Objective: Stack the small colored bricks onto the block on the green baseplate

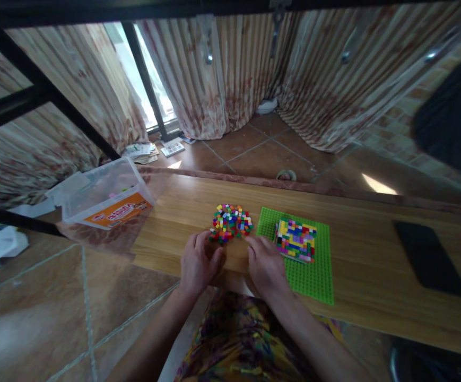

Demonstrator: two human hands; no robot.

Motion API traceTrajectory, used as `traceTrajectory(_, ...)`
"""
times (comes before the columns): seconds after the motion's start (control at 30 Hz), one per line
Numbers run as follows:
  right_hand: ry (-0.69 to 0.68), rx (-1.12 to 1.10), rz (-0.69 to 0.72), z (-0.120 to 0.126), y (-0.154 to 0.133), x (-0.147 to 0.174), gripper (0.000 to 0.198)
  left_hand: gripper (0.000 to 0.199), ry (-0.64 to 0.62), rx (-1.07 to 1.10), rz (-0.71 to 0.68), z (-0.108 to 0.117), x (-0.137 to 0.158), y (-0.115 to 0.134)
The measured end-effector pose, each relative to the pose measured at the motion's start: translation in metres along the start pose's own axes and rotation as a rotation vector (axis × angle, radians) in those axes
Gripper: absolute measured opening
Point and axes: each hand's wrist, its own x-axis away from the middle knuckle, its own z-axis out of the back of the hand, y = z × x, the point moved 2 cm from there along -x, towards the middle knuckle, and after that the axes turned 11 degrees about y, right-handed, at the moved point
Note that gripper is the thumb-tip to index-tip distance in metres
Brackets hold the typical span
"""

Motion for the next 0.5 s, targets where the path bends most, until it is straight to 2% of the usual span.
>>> traceTrajectory(0.1,-0.037,0.039,-0.001,-0.006,0.003,-0.018,0.03,0.039,-0.004,-0.026,-0.012,-0.008,-0.006,-0.004)
traceTrajectory(0.27,-0.058,0.081,0.016,-0.017,-0.009,-0.043,0.025,0.038,-0.042,0.017,-0.006,-0.018,-0.009,-0.005)
traceTrajectory(0.4,-0.092,0.244,-0.044,-0.031,-0.017,-0.058,0.019,0.037,-0.057,0.056,-0.008,-0.017,-0.008,-0.006)
traceTrajectory(0.5,-0.131,0.287,-0.088,-0.039,-0.019,-0.063,0.017,0.038,-0.053,0.089,-0.004,-0.016,-0.008,-0.006)
